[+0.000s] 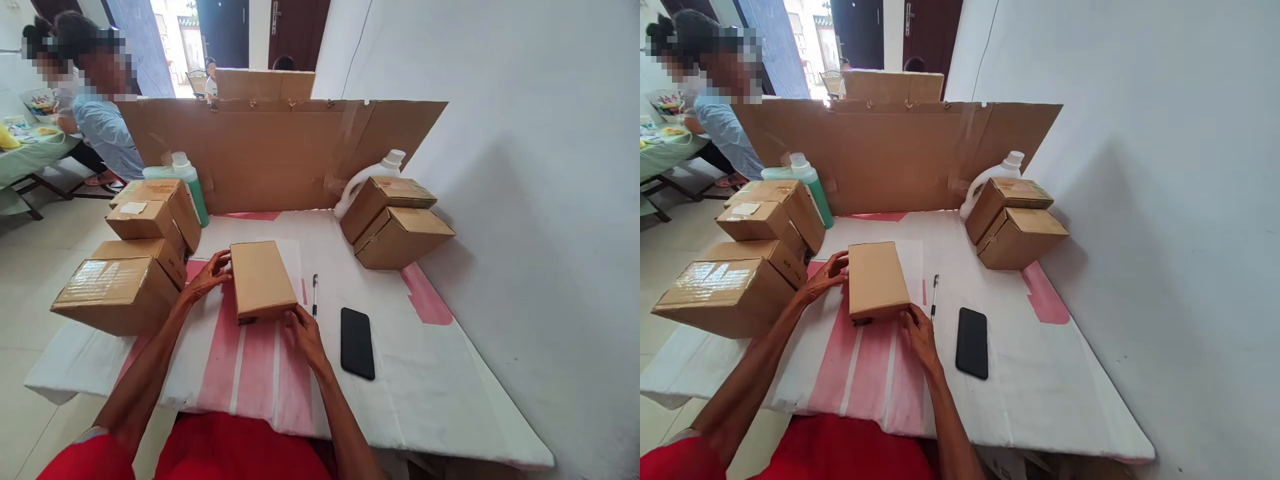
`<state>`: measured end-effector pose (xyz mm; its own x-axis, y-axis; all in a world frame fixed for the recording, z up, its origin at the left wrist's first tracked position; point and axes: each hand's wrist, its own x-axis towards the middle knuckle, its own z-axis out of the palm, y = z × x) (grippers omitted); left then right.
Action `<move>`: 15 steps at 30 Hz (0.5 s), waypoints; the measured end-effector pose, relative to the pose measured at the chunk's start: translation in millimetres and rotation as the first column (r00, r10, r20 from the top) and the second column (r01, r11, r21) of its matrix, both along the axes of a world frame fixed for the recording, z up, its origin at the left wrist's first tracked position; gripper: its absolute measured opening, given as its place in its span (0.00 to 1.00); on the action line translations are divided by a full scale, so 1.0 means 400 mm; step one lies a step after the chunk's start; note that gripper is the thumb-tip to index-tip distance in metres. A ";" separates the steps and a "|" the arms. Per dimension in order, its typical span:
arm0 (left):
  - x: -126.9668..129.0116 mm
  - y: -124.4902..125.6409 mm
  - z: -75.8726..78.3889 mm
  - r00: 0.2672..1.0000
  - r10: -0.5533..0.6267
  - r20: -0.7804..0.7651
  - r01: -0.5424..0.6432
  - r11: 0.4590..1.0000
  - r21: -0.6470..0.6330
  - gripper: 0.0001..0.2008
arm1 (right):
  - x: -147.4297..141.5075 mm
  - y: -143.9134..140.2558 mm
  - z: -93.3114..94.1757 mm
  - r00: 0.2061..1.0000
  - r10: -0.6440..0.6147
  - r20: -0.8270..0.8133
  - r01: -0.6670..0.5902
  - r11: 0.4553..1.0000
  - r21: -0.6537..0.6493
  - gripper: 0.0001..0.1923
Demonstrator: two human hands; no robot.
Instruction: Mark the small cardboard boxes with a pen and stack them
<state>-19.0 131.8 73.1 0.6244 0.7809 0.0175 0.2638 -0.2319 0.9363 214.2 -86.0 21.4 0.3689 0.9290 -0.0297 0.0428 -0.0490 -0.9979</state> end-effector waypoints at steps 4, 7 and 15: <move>0.001 -0.024 0.001 1.000 0.017 0.001 -0.017 0.999 -0.034 0.42 | 0.009 0.026 0.014 0.999 -0.002 -0.042 0.003 1.000 0.021 0.23; 0.007 -0.040 -0.001 0.997 0.075 0.010 -0.074 0.996 -0.052 0.47 | 0.008 0.041 0.025 0.998 0.027 -0.060 -0.025 0.999 0.031 0.24; 0.095 -0.061 0.055 0.998 0.039 0.053 -0.033 0.994 -0.099 0.39 | -0.013 0.018 0.024 0.995 -0.046 -0.085 0.045 0.999 -0.012 0.33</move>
